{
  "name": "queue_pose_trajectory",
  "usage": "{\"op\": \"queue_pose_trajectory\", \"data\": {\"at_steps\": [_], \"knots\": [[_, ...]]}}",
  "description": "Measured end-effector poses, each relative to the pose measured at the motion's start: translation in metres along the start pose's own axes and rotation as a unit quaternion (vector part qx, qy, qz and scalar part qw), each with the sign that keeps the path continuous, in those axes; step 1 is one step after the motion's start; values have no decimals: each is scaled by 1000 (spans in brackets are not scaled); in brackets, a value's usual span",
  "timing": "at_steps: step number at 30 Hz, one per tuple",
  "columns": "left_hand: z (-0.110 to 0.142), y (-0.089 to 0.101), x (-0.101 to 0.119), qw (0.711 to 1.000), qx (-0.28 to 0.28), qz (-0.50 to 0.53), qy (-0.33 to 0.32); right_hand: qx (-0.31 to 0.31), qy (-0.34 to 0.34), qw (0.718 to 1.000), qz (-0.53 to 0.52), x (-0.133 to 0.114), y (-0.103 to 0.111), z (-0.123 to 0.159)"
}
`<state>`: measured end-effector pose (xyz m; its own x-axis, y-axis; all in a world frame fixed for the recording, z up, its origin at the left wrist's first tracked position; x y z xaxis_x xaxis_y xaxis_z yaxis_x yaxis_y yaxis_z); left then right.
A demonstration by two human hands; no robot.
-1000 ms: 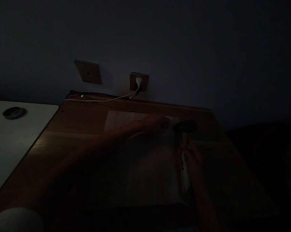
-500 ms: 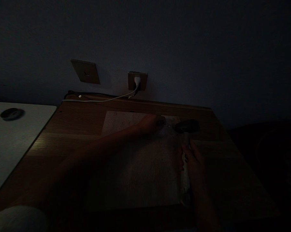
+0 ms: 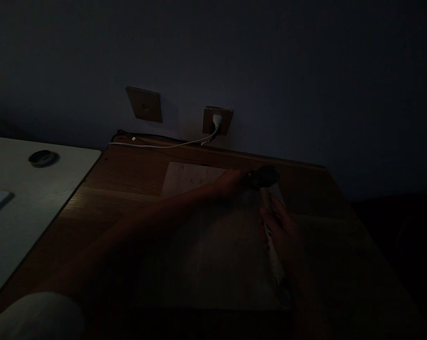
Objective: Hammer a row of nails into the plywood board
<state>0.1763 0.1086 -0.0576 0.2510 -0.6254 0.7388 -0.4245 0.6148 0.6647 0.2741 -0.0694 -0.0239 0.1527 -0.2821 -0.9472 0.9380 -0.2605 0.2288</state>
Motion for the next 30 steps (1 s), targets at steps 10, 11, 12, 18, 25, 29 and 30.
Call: {"op": "queue_pose_trajectory", "data": {"at_steps": [10, 11, 12, 18, 25, 29, 30], "knots": [[-2, 4, 1, 999, -12, 37, 6, 3, -15, 999, 28, 7, -4, 4], [-2, 4, 1, 999, -12, 37, 6, -2, -15, 999, 29, 7, -5, 4], [-2, 5, 2, 999, -14, 36, 5, -6, -12, 1000, 28, 7, -5, 5], [9, 33, 22, 991, -101, -86, 21, -8, 6, 1000, 6, 8, -3, 4], [43, 50, 65, 911, -310, -267, 45, 39, -5, 998, -50, 10, 6, 6], [50, 35, 73, 903, -302, -302, 43, 59, -22, 996, -64, 9, 10, 7], [50, 31, 74, 902, -302, -305, 40, 61, -22, 996, -65, 9, 11, 7]]}}
Point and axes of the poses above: each hand's wrist, its own z-axis away from the middle knuckle, its own y-axis out of the back of the hand, x = y × z, the point moved 4 cm from there along -z, towards the middle knuckle, and after that the axes turned 12 degrees about -x, right-handed, at the moved point
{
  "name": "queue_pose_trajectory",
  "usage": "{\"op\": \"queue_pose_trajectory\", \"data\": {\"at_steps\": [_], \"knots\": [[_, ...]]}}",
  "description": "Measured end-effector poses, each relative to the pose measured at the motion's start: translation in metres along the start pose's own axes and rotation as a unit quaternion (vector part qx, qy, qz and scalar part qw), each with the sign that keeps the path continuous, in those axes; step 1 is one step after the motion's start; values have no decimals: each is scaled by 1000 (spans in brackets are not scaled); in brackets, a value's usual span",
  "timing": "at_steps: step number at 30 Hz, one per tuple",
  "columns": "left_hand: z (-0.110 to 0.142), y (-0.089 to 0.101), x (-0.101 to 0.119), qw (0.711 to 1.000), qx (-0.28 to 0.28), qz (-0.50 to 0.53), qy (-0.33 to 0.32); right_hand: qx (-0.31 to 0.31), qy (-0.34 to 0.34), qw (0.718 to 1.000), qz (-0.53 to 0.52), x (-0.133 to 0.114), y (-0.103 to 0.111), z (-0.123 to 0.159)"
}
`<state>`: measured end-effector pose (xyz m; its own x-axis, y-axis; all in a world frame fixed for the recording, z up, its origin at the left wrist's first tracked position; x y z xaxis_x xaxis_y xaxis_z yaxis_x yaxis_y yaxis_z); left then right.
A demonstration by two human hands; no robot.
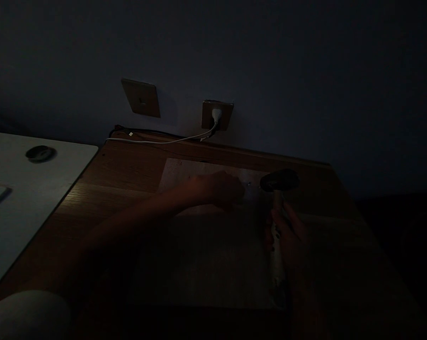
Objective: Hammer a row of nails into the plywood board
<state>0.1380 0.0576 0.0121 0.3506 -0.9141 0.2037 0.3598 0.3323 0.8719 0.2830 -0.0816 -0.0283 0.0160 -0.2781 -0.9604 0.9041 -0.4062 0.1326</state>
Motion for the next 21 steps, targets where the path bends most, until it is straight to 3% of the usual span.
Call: {"op": "queue_pose_trajectory", "data": {"at_steps": [4, 9, 14, 21], "knots": [[-1, -2, 5, 1000, -10, -21, -4, 6, -5, 1000, -12, 1, 0, 0], [5, 12, -7, 1000, 1, 0, 1, -6, -6, 1000, -20, 1, 0, 0], [-3, 18, -32, 997, 55, 55, -26, -32, 10, 999, -21, 2, -1, -1], [-22, 5, -47, 988, 150, 34, -6, -32, 5, 999, -9, 2, -3, 0]]}}
Point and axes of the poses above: each hand's wrist, its own z-axis away from the middle knuckle, its own y-axis out of the back of the hand, x = y × z, the point moved 4 cm from there along -z, towards the middle knuckle, and after that the axes turned 12 degrees about -x, right-handed, at the moved point
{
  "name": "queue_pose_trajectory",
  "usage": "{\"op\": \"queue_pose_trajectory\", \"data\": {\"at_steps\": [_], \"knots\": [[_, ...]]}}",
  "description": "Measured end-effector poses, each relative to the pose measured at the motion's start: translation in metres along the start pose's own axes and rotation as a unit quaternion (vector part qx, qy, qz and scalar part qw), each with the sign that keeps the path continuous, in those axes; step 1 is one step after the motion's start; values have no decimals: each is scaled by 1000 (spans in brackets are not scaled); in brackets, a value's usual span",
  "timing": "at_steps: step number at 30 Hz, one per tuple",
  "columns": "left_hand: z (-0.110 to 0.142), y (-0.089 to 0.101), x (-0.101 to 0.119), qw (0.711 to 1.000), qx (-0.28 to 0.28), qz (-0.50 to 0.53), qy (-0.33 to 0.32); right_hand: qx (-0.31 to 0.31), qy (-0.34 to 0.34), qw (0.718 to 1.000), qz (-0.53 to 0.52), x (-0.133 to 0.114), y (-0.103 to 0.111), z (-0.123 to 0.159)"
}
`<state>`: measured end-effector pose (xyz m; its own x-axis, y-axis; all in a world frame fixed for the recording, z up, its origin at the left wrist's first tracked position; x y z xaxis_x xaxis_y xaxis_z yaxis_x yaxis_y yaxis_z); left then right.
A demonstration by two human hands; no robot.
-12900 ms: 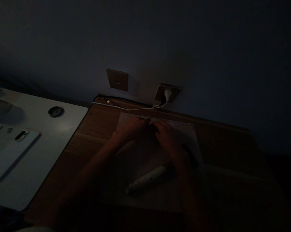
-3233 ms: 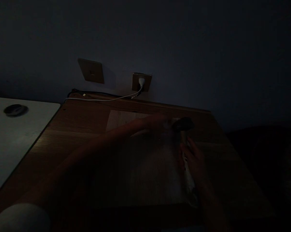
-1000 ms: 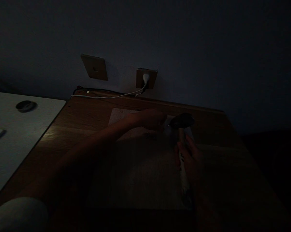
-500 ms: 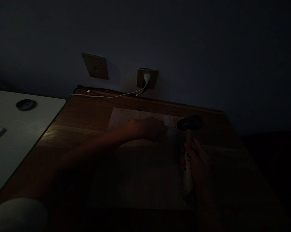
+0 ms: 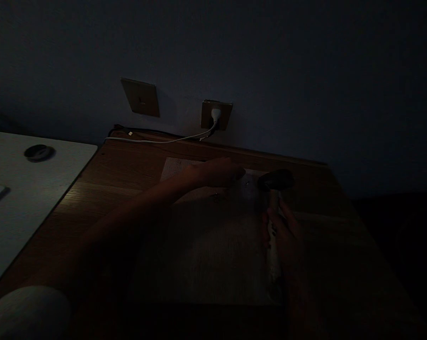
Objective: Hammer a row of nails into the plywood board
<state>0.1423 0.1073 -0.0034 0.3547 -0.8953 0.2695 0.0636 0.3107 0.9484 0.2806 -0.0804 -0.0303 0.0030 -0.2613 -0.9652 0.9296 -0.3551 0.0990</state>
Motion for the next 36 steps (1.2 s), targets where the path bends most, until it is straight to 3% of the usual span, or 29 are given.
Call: {"op": "queue_pose_trajectory", "data": {"at_steps": [17, 23, 28, 36], "knots": [[-7, -11, 0, 999, 6, -39, -21, -9, 14, 1000, 10, 3, 1, -1], [-14, -15, -3, 990, 67, 100, -70, -22, 5, 1000, 2, 3, -1, 0], [-20, -28, -20, 970, 74, 218, -71, -41, 5, 999, 24, 3, -2, 1], [-17, -31, -25, 967, 98, 234, -33, -62, 11, 998, -4, 0, -15, 6]]}}
Point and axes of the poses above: each hand's wrist, its own z-axis away from the middle knuckle, its own y-axis out of the back of the hand, x = y × z, the point moved 4 cm from there along -z, towards the middle knuckle, and after that the axes turned 12 degrees about -x, right-handed, at the moved point
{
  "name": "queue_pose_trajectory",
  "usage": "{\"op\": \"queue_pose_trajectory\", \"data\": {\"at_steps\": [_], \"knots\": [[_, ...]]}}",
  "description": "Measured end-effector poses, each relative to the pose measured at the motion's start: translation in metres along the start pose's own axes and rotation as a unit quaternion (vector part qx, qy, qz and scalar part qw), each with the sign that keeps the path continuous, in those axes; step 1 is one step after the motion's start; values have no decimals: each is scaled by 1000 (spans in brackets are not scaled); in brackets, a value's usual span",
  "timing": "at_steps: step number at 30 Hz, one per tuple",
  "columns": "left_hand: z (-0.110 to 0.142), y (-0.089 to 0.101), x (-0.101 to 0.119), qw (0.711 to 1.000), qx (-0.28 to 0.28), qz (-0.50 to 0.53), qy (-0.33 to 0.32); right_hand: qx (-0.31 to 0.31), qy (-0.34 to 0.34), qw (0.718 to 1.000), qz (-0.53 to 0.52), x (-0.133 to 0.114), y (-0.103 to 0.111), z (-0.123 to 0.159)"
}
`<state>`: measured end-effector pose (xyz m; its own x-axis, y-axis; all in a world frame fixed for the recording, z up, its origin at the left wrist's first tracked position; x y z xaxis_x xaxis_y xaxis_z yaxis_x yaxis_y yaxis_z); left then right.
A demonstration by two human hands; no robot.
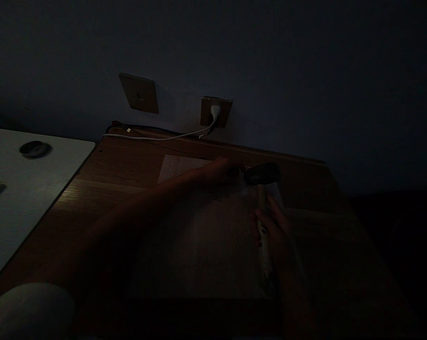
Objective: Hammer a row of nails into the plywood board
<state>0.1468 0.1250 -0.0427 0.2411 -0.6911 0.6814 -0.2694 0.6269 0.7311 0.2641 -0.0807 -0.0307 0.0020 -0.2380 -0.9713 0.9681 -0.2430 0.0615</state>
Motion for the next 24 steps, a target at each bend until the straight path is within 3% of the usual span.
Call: {"op": "queue_pose_trajectory", "data": {"at_steps": [4, 20, 24], "knots": [[0, 2, 0, 1000, 15, -2, 4, -43, 1, 998, -35, 1, -9, -2], [-2, 2, -5, 1000, 25, 9, -12, -74, 12, 997, -8, 2, -14, -3], [5, 19, 1, 999, -26, -30, 29, -71, 14, 997, -20, 4, -13, -2]]}}
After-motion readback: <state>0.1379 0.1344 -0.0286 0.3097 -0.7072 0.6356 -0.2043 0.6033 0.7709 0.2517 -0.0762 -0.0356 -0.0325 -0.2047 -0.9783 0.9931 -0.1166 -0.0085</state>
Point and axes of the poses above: each hand's wrist, its own z-axis away from the middle knuckle, its own y-axis out of the back of the hand, x = y × z, the point moved 4 cm from there along -z, towards the middle knuckle, and after that the axes turned 12 degrees about -x, right-handed, at the moved point
